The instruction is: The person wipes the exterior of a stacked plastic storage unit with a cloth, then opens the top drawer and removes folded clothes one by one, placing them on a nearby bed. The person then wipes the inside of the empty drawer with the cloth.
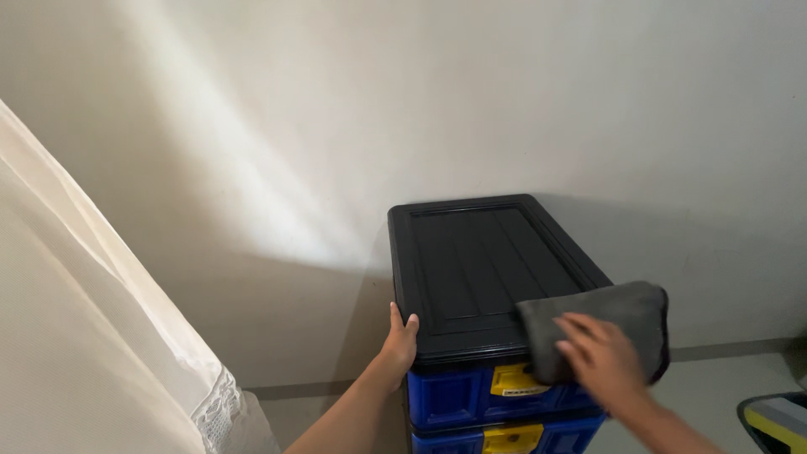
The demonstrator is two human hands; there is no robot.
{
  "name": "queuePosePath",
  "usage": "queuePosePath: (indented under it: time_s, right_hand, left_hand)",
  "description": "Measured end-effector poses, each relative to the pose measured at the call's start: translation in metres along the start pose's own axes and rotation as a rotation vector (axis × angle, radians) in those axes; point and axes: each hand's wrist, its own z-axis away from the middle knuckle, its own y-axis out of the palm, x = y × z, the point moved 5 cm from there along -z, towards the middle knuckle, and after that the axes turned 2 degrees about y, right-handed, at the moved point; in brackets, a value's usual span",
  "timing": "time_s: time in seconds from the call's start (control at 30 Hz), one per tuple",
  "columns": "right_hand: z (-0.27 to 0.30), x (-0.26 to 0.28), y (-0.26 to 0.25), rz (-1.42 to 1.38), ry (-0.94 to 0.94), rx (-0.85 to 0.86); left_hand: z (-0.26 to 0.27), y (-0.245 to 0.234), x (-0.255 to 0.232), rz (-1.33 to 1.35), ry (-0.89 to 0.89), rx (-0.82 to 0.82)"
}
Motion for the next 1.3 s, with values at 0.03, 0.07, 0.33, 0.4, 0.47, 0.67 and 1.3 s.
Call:
queuePosePath:
  time_s: [0.03,0.07,0.33,0.4,0.47,0.67,1.3]
  right_hand:
    - [-0.001,0.025,0.001,0.003,-0.025,0.011]
    - [-0.002,0.051,0.004,0.004,-0.052,0.023]
    - [-0.007,0.206,0.023,-0.161,-0.183,0.203]
    - [-0.008,0.204,0.022,-0.148,-0.173,0.244]
    - [-0.007,0.197,0.026,-0.137,-0.168,0.274]
    - [-0.005,0.120,0.032,-0.056,-0.094,0.227]
    - [-0.008,-0.082,0.006,0.237,0.187,0.191]
  left_hand:
    - [-0.002,0.001,0.003,-0.005,-0.004,0.013]
    - [-0.004,0.000,0.005,-0.010,-0.008,0.024]
    - [-0.004,-0.004,-0.001,-0.112,-0.042,0.028]
    - [-0.002,-0.004,-0.006,-0.183,-0.028,0.025]
    - [0.001,-0.004,-0.007,-0.223,-0.028,0.005]
    - [0.005,-0.004,-0.009,-0.243,-0.054,0.000]
    - [0.009,-0.002,-0.004,-0.104,-0.004,-0.073]
